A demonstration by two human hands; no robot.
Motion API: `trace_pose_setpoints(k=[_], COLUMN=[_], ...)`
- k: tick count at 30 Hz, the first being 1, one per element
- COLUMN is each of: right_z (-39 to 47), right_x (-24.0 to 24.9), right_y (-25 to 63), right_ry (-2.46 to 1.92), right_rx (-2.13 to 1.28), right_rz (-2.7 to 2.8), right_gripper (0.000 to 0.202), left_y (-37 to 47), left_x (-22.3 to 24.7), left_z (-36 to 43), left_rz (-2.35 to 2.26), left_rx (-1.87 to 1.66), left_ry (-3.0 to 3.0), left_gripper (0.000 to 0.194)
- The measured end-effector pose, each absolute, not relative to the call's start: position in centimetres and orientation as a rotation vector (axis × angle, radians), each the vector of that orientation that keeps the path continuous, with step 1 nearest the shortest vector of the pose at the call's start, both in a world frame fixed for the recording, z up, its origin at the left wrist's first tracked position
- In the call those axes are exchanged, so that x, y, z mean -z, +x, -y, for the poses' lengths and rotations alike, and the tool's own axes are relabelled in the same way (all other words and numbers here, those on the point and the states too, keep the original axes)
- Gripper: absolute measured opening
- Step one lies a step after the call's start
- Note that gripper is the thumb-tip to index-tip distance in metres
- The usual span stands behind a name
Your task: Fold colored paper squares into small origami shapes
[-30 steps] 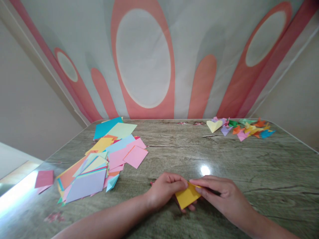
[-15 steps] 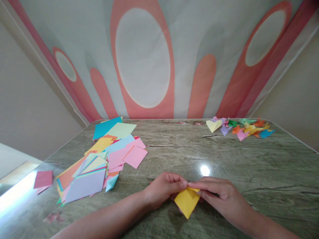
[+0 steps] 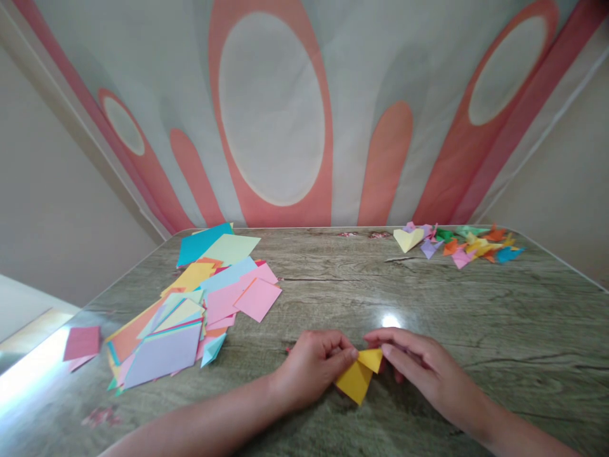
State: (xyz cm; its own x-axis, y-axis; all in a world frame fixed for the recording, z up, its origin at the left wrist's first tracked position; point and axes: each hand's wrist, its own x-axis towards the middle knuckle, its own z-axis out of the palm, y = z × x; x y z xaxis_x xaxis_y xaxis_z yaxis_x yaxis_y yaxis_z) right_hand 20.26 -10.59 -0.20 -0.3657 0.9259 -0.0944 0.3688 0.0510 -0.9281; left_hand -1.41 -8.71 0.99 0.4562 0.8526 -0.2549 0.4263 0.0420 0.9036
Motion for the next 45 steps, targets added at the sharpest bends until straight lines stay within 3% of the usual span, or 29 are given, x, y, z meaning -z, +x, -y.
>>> trace_pose_setpoints(k=[7, 15, 24, 33, 39, 45], right_z=[10.8, 10.4, 10.3, 9.7, 10.3, 10.7], right_x=[0.1, 0.1, 0.1, 0.9, 0.5, 0.4], right_y=[19.6, 19.7, 19.8, 20.5, 20.0, 20.4], right_ry=[-1.255, -1.343, -1.374, -1.373, -1.304, -0.898], right_rx=[-1.029, -1.311, -1.347, -1.56, -1.157, -0.336], right_rz=[2.012, 1.845, 1.75, 1.638, 1.944, 2.191], right_gripper=[0.022, 0.021, 0.019, 0.029, 0.017, 0.026], left_y=[-1.3, -1.3, -1.1, -1.3, -1.0, -0.9], left_x=[-1.3, -1.0, -1.0, -0.5, -0.5, 0.0], left_z=[9.4, 9.7, 9.4, 8.9, 8.9, 8.2], left_rz=[-1.158, -1.115, -1.142, -1.087, -0.898, -0.914], left_rx=[-0.473, -0.468, -0.418, -0.357, -0.209, -0.443], left_ry=[1.843, 1.88, 1.819, 1.481, 1.279, 1.026], left_gripper=[0.033, 0.032, 0.032, 0.038, 0.04, 0.041])
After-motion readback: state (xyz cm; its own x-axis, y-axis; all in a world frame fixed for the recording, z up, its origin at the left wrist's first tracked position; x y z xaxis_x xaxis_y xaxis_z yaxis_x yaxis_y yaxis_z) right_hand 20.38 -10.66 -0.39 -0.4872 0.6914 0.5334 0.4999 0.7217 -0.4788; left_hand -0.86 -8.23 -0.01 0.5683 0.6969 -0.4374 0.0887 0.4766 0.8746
